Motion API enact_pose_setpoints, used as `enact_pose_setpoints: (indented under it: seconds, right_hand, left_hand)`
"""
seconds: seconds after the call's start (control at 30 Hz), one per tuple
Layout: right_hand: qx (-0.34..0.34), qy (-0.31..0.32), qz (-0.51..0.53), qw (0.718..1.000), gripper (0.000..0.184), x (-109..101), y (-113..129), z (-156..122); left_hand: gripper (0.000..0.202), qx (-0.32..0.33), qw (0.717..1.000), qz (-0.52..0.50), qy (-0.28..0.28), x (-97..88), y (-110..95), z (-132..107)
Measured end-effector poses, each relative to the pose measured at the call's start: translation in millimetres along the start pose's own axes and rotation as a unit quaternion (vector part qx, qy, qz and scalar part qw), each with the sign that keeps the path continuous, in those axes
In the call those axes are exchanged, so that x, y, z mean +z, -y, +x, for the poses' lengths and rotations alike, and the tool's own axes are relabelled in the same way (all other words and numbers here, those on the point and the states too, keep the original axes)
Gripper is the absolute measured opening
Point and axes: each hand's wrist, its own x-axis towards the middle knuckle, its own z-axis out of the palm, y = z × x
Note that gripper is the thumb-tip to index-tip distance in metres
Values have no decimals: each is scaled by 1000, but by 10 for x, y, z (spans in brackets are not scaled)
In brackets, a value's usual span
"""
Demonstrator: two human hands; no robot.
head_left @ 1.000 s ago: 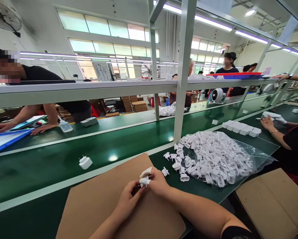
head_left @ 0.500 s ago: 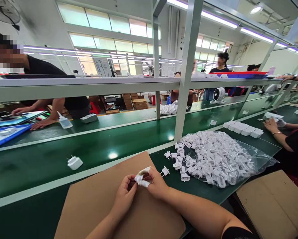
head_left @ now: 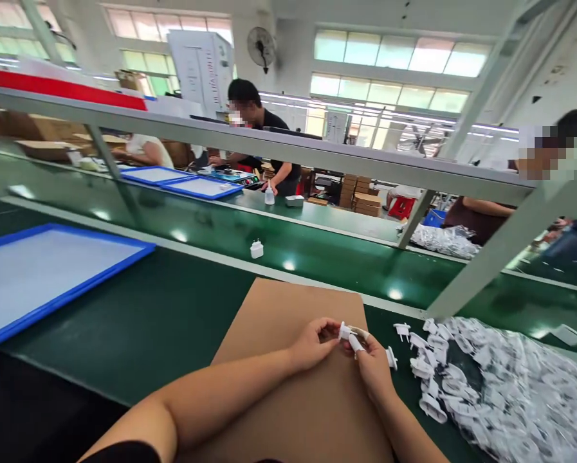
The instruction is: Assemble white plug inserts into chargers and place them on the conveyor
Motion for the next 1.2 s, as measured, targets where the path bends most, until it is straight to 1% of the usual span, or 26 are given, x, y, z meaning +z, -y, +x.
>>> enact_pose_setpoints:
  seconds: [0.13, 0.23, 0.33, 0.57, 0.73, 0.93, 1.2]
  right_hand:
    - [10, -15, -1, 1000, 38, -5, 21, 7]
    - [2, -3, -16, 1000, 37, -9, 18, 21]
    - [-3, 7, -24, 1000, 38, -7, 6, 22]
    - [-7, 7, -46, 999, 39, -7, -4, -6]
    - [-16, 19, -61, 998, 38, -22, -15, -2]
    - [-19, 30, -77, 996, 34, -29, -19, 17]
    - [-27, 40, -88, 995, 35, -56, -57, 43]
  left_hand:
    - [30, 12, 999, 45, -3, -1, 42, -13]
    - [25, 24, 996, 84, -1, -13, 43, -17]
    - [22, 29, 995, 97, 6, -22, 36, -12]
    - [13, 23, 991, 126, 35, -42, -68, -29]
    - [10, 19, 988, 148, 36, -48, -127, -44]
    - [9, 28, 988, 145, 38, -49, -95, -36]
    - [10, 31, 989, 143, 35, -61, -84, -48]
